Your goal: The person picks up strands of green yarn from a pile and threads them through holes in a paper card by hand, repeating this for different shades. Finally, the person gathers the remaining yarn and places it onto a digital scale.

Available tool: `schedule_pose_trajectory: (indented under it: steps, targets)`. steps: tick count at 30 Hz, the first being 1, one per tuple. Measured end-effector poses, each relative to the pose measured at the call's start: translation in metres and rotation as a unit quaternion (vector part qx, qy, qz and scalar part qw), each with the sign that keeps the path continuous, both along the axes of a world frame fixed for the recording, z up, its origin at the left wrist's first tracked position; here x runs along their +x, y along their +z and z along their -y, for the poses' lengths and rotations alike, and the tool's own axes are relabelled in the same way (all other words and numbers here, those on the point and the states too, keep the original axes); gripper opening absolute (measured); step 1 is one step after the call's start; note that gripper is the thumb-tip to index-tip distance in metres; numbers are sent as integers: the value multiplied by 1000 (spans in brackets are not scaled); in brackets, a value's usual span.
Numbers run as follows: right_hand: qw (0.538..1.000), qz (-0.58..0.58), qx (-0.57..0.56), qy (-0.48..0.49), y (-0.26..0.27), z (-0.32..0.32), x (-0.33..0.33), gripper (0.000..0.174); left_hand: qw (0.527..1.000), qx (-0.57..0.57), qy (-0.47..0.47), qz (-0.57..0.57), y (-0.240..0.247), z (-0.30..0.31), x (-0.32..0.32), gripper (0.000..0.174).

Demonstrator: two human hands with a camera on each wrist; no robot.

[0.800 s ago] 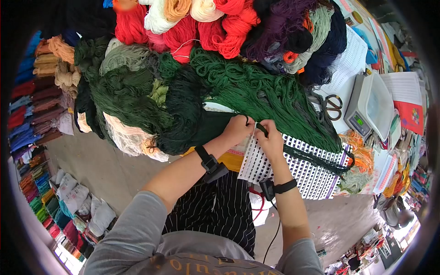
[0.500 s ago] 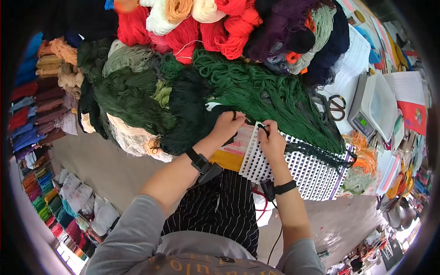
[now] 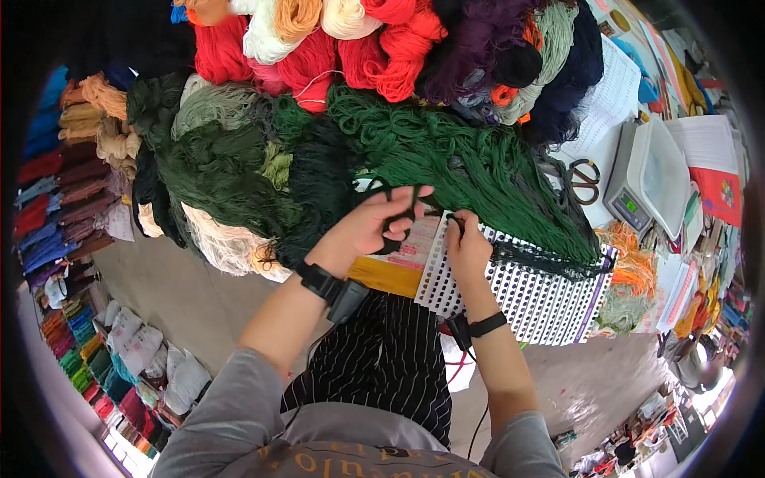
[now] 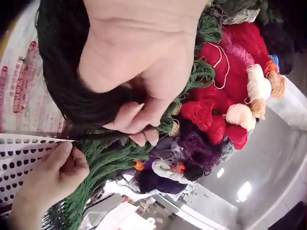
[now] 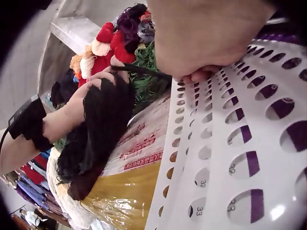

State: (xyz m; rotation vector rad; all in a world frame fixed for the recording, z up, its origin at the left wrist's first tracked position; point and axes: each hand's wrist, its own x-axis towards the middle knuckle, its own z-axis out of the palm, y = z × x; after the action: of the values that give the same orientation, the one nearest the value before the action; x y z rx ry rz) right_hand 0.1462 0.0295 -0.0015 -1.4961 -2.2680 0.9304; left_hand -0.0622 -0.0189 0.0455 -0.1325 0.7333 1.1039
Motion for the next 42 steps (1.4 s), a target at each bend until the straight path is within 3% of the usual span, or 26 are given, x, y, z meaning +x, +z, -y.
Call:
schedule_pose_trajectory:
  steps: [1, 3, 5, 9, 11, 12, 13, 15, 16, 18, 19, 20, 21, 23, 25, 28, 31, 32, 34, 35, 37, 39, 42]
  targets:
    - [1000, -1, 1, 1, 0, 3, 2, 16, 999, 26, -47, 2, -5, -2, 5, 39]
    - [998, -61, 9, -26, 0, 7, 7, 15, 976, 43, -184, -110, -17, -4, 20, 52]
    - [995, -80, 52, -8, 7, 6, 7, 16, 895, 107, -285, -325, -14, -15, 39, 46]
    - [998, -53, 42, -1, 9, 2, 1, 17, 864, 171, -246, -405, -41, -13, 56, 35]
    - [995, 35, 69, 68, 13, 0, -4, 22, 771, 117, -235, -580, -35, -16, 50, 25]
    - [994, 58, 74, 60, 12, 0, -7, 29, 751, 156, -171, -618, -31, -15, 52, 22]
    - [994, 56, 73, 58, 12, -1, -8, 29, 750, 156, -173, -619, -27, -11, 53, 22]
    - [993, 88, 62, 53, 12, -2, -11, 30, 639, 141, -200, -730, -15, -3, 55, 20]
    - [993, 88, 63, 53, 12, -2, -12, 30, 638, 141, -200, -730, -15, -1, 56, 20]
    - [995, 74, 54, 38, 15, -3, -15, 30, 780, 52, -149, -606, -9, -3, 58, 19]
    - [995, 76, 55, 38, 16, -3, -15, 30, 781, 53, -148, -604, -5, -5, 55, 19]
    - [995, 78, 46, 34, 18, -3, -16, 30, 886, 10, -134, -443, -1, -4, 50, 20]
    - [996, 79, 36, 30, 18, -4, -16, 30, 956, -34, -116, -266, 9, -6, 43, 22]
    - [996, 67, 44, 26, 15, -4, -16, 30, 974, -41, -84, -207, 27, -6, 33, 21]
    - [997, 63, 47, 25, 14, -5, -16, 27, 986, -59, 12, -153, 56, -4, 16, 19]
    - [996, 63, 55, 31, 10, -5, -14, 23, 978, -29, 110, -176, 93, 14, -34, 18]
    - [996, 35, 78, 35, 6, -4, -11, 19, 914, -73, 244, -317, 118, 26, -66, 19]
    - [996, 33, 78, 33, 4, -3, -9, 19, 828, -112, 237, -496, 116, 27, -67, 22]
    - [999, 34, -23, -35, 0, 2, -1, 17, 583, -117, 187, -782, 100, 30, -67, 28]
    - [999, 34, -22, -35, -3, 3, 1, 17, 523, -78, 176, -830, 87, 29, -54, 28]
    - [993, -39, -47, -97, -6, 4, 4, 16, 635, -34, 80, -768, 61, 24, -17, 24]
    - [992, -50, -57, -96, -5, 2, 4, 16, 524, 11, -226, -821, 13, 22, 20, 24]
    - [989, -100, -34, -104, -10, 1, 7, 17, 504, 85, -273, -815, -24, 6, 55, 22]
